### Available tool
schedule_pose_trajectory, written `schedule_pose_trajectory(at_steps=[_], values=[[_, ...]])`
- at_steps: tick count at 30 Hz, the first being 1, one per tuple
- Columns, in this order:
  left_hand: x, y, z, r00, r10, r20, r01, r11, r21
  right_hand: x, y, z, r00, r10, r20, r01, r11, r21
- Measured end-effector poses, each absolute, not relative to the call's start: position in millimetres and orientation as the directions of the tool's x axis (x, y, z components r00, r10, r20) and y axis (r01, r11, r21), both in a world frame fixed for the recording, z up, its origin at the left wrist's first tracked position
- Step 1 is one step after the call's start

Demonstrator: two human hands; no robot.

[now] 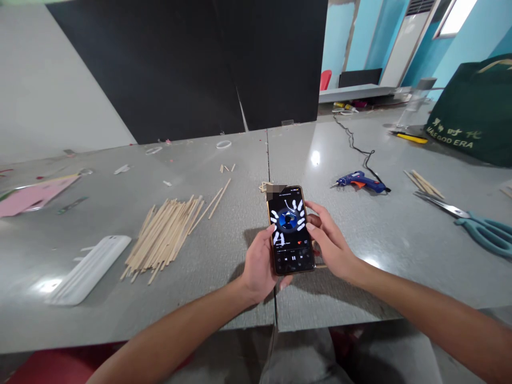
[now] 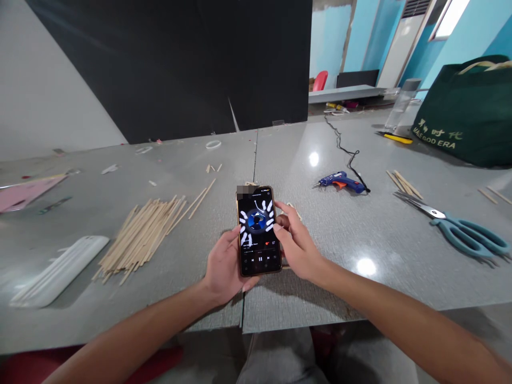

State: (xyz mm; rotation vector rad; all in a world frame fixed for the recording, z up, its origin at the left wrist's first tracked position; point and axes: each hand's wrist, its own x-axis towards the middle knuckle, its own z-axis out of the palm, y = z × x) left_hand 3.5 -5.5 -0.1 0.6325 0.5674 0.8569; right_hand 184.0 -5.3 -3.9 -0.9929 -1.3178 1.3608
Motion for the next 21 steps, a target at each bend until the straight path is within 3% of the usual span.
schedule_pose_trajectory(at_steps=[21], values=[[3.6,-5.8,1.9,0.531,0.821,-0.21,-0.499,0.503,0.705,183.5,-6.1,-3.6,-0.188,0.981,0.052,-0.109,0.032,-0.994]])
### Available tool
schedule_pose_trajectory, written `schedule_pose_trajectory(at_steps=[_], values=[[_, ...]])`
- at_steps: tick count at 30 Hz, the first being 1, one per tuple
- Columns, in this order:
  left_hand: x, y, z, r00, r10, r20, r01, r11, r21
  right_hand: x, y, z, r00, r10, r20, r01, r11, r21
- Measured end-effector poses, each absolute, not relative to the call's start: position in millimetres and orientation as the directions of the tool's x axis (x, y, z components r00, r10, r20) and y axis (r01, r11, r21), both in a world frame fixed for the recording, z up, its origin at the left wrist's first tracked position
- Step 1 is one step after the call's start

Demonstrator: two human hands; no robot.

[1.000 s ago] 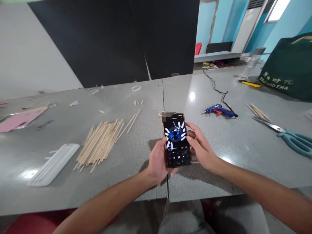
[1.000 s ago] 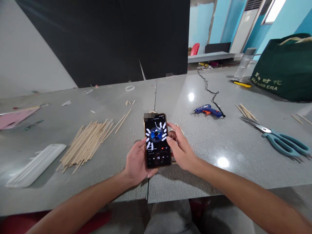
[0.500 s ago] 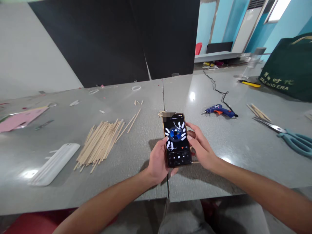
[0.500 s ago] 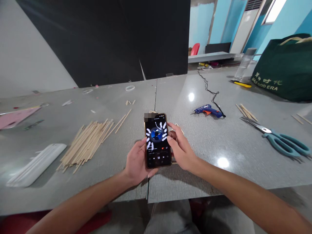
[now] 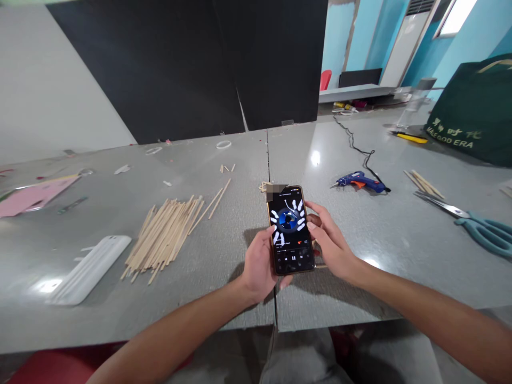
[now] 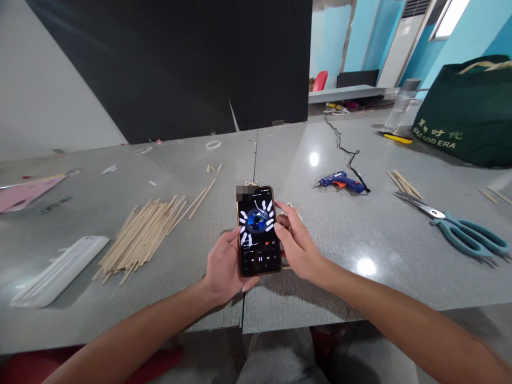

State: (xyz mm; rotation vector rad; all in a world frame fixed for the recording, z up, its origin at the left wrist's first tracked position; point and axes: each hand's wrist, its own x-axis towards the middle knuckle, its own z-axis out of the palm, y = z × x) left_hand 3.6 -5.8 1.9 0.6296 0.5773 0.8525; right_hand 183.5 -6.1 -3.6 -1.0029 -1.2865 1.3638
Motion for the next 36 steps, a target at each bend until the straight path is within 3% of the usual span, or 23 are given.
schedule_pose_trajectory(at_steps=[36], values=[[0.1,-3.7,-3.9,0.548,0.795,-0.26,-0.476,0.551,0.685,183.7,-5.3,-3.3,-0.185,0.981,0.059,-0.087,0.044,-0.995]])
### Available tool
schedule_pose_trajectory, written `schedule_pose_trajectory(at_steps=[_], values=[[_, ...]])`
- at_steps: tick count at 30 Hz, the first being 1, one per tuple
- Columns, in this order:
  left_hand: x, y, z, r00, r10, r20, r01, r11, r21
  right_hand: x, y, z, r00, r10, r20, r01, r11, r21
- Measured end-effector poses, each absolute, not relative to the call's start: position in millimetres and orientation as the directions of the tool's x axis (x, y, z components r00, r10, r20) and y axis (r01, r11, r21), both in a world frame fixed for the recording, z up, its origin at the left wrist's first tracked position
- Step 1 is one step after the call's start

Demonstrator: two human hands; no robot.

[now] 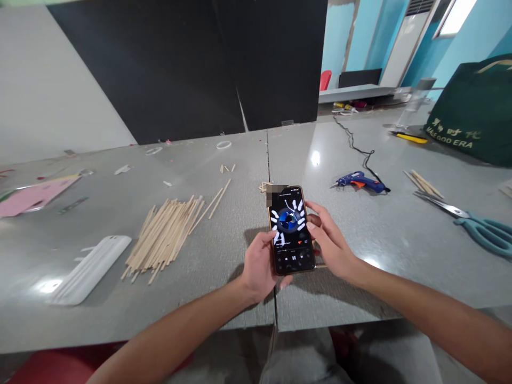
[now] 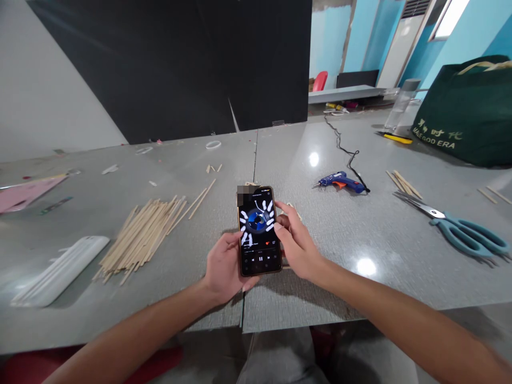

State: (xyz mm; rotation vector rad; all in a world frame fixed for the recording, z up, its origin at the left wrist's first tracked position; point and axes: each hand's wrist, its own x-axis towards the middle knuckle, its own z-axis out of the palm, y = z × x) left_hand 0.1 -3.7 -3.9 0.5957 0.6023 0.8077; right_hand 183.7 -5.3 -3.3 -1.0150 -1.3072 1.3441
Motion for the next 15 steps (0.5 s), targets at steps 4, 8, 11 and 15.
schedule_pose_trajectory(at_steps=[4,8,11,15], values=[[1.4,-4.1,-2.2,0.538,0.802,-0.259,-0.481,0.545,0.687,184.0,-5.5,-2.8,-0.182,0.981,0.064,-0.082,0.049,-0.995],[2.3,-4.5,0.2,0.534,0.803,-0.266,-0.478,0.546,0.688,183.8,-5.6,-2.0,-0.176,0.982,0.062,-0.076,0.049,-0.996],[2.2,-5.0,2.0,0.53,0.804,-0.268,-0.472,0.543,0.694,183.5,-5.4,-1.6,-0.157,0.987,0.03,-0.065,0.02,-0.998],[2.4,-5.6,3.7,0.517,0.81,-0.279,-0.472,0.541,0.696,183.3,-4.5,-2.8,-0.14,0.99,0.023,-0.043,0.017,-0.999]])
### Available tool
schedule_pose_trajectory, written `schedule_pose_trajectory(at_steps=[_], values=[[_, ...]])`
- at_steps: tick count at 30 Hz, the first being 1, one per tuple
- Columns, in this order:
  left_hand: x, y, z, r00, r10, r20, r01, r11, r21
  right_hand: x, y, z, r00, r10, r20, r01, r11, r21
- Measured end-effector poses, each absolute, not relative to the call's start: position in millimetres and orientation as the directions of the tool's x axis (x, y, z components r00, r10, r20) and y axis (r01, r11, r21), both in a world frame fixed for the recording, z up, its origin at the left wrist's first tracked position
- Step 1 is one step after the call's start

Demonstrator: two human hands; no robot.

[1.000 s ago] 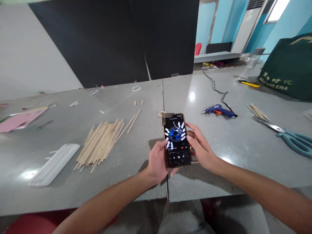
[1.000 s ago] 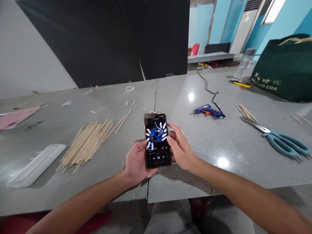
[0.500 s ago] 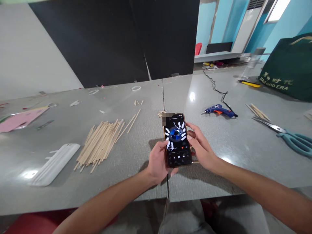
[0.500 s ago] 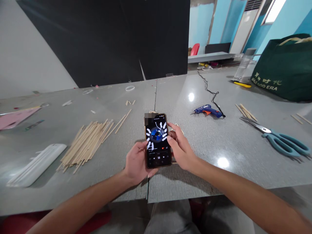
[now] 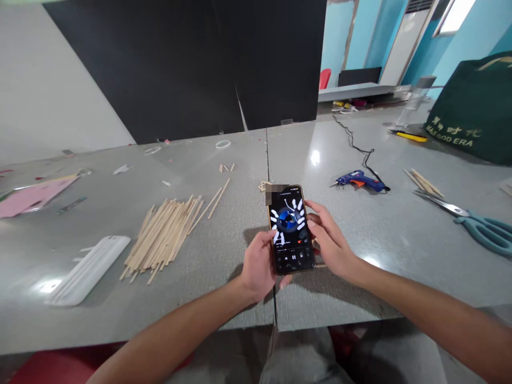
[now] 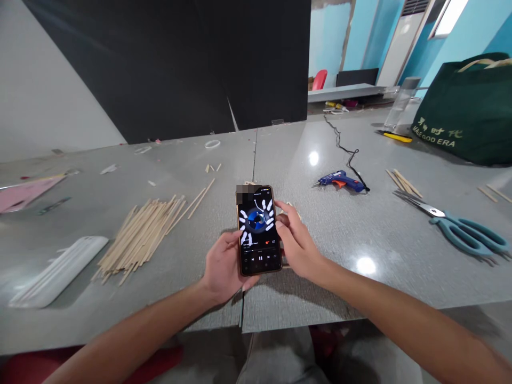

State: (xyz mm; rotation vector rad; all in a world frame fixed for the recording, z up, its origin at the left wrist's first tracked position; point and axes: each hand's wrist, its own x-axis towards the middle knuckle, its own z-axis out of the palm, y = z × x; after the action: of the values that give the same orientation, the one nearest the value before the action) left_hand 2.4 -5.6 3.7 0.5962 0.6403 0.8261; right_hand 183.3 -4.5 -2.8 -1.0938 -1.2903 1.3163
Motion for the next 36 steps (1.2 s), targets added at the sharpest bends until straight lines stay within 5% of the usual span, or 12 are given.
schedule_pose_trajectory(at_steps=[36], values=[[0.4,-3.8,-2.9,0.557,0.793,-0.245,-0.471,0.545,0.694,183.8,-1.3,-12.4,-0.128,0.986,0.106,0.027,0.111,-0.993]])
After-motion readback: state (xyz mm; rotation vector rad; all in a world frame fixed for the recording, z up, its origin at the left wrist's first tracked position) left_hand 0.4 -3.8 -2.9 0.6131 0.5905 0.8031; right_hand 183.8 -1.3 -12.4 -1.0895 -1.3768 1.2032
